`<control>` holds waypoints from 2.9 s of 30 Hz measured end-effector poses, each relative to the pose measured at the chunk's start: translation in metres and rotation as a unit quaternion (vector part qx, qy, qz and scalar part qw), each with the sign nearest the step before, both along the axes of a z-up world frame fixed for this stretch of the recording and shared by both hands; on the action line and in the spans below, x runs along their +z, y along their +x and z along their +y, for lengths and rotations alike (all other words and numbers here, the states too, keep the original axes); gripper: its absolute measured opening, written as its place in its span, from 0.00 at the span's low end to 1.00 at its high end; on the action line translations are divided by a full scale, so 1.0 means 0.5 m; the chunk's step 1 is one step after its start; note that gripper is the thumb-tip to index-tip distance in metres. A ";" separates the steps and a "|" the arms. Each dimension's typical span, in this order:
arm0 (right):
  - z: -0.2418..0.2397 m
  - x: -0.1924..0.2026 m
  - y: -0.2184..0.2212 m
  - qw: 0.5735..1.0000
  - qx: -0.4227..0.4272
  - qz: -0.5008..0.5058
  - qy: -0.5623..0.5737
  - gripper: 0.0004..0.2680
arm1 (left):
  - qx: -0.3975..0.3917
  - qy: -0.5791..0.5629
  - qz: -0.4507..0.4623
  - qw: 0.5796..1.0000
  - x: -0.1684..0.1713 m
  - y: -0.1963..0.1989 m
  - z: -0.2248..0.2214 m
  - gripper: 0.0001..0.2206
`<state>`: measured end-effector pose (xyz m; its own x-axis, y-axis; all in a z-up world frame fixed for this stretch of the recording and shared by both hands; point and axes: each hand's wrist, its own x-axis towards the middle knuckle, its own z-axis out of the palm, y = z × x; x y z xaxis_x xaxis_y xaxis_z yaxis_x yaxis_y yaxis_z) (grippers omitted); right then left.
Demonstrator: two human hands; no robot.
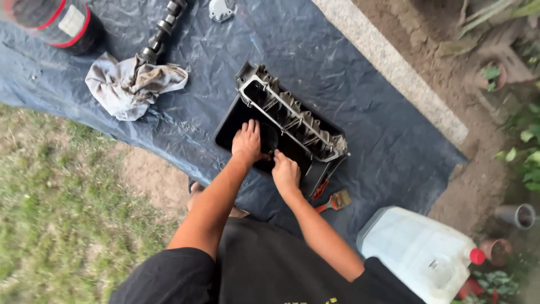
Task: Cleaning an engine gear by washing it in a fluid bath and wiping it dry with a cloth
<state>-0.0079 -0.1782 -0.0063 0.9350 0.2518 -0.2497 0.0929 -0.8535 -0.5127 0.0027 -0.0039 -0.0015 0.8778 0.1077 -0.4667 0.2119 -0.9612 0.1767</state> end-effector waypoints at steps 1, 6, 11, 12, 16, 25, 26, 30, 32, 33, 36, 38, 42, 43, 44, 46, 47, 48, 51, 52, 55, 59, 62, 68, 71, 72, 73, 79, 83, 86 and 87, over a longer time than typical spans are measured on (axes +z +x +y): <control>0.014 -0.017 0.029 1.000 0.002 0.003 -0.002 0.11 | 0.002 -0.002 0.003 1.000 -0.005 0.000 -0.003 0.58; 0.019 -0.052 0.063 0.998 0.014 -0.049 -0.023 0.11 | 0.013 0.006 0.005 1.000 0.003 0.004 -0.003 0.58; 0.029 -0.042 0.072 0.999 0.026 -0.021 0.004 0.11 | 0.021 0.003 -0.002 1.000 -0.017 0.007 -0.005 0.59; 0.045 -0.052 0.093 0.998 0.027 -0.026 0.046 0.12 | 0.017 0.005 -0.001 1.000 -0.024 0.004 -0.008 0.58; 0.012 -0.027 0.045 0.999 0.019 -0.039 -0.008 0.11 | 0.023 0.004 -0.008 1.000 -0.006 0.000 -0.007 0.57; 0.012 -0.071 0.080 1.000 -0.001 0.002 0.006 0.09 | 0.017 0.000 -0.031 0.999 -0.035 0.004 -0.009 0.59; -0.005 -0.072 0.057 1.000 -0.002 0.015 -0.007 0.09 | 0.009 0.002 -0.028 1.000 -0.037 0.002 -0.012 0.59; 0.029 -0.090 0.092 1.000 0.014 0.016 -0.016 0.10 | 0.012 0.027 -0.040 0.999 -0.040 0.002 -0.008 0.60; 0.029 -0.083 0.085 1.000 -0.001 0.028 -0.005 0.09 | 0.006 0.012 -0.041 0.999 -0.055 -0.007 -0.020 0.60; 0.053 -0.078 0.107 1.000 -0.005 0.025 0.019 0.08 | 0.013 0.011 -0.055 0.998 -0.058 0.010 -0.003 0.60; -0.022 -0.096 0.027 0.998 -0.009 0.061 0.006 0.09 | 0.001 0.008 -0.058 0.998 -0.046 -0.003 -0.006 0.58; 0.003 -0.072 0.066 0.999 0.007 0.053 0.000 0.09 | 0.009 0.011 -0.060 0.998 -0.063 0.012 -0.002 0.60; 0.031 -0.071 0.111 0.999 -0.007 0.047 0.026 0.08 | -0.019 0.011 -0.054 0.998 -0.032 -0.003 0.001 0.57; 0.018 -0.043 0.098 0.999 -0.009 0.040 0.033 0.08 | -0.021 0.018 -0.060 0.998 -0.078 0.004 0.006 0.57; 0.006 -0.016 0.085 0.998 -0.010 0.047 0.041 0.08 | -0.075 0.016 -0.059 0.995 -0.125 0.013 0.013 0.58; -0.038 0.015 0.054 0.997 -0.021 0.050 0.051 0.08 | -0.139 0.017 -0.060 0.988 -0.125 0.030 0.039 0.59; -0.070 0.019 0.037 0.998 -0.040 0.040 0.039 0.08 | -0.137 -0.012 -0.060 0.989 -0.080 0.023 0.055 0.61; -0.101 0.021 0.021 0.997 -0.058 0.030 0.028 0.08 | -0.134 -0.041 -0.060 0.988 -0.039 0.016 0.070 0.63; -0.147 -0.035 0.029 0.998 -0.057 0.040 -0.008 0.09 | 0.009 -0.067 -0.036 0.997 0.018 0.004 0.085 0.64; -0.144 -0.042 0.006 0.997 -0.061 0.048 -0.012 0.09 | 0.005 -0.071 -0.028 0.997 0.049 -0.023 0.057 0.64; -0.092 -0.047 0.034 0.994 -0.092 0.011 -0.050 0.08 | 0.100 -0.045 0.035 0.993 0.092 -0.018 0.012 0.63; -0.019 0.009 0.040 0.995 -0.088 0.010 0.053 0.08 | 0.104 0.010 0.006 0.995 0.018 -0.012 -0.018 0.59; 0.014 0.017 0.029 0.999 -0.029 0.019 0.029 0.08 | 0.094 0.014 0.014 0.995 -0.010 -0.023 -0.024 0.58; 0.051 -0.002 0.052 0.998 -0.010 0.048 0.043 0.10 | 0.093 0.010 0.019 0.995 -0.013 -0.030 -0.023 0.55; 0.012 -0.017 0.043 0.997 -0.008 0.071 0.036 0.08 | 0.091 0.009 0.005 0.996 0.012 -0.016 -0.012 0.55; -0.003 -0.023 0.038 0.996 -0.010 0.083 0.041 0.07 | 0.087 0.011 0.006 0.996 0.014 -0.017 -0.010 0.55; 0.026 -0.021 0.060 0.995 -0.003 0.088 0.041 0.07 | 0.095 0.012 0.010 0.995 0.003 -0.017 -0.009 0.55; 0.050 -0.027 0.065 0.997 0.018 0.063 0.041 0.08 | 0.077 0.024 0.008 0.997 -0.003 -0.015 -0.012 0.56; 0.040 -0.043 0.077 0.998 0.037 0.044 0.036 0.09 | 0.079 0.010 0.016 0.997 0.015 -0.010 -0.005 0.55; 0.058 -0.052 0.107 0.998 0.044 0.024 0.049 0.08 | 0.081 0.004 0.009 0.997 -0.001 -0.005 -0.011 0.55; 0.062 -0.056 0.106 0.997 0.045 0.017 0.056 0.07 | 0.084 0.000 0.008 0.996 -0.005 -0.011 -0.008 0.55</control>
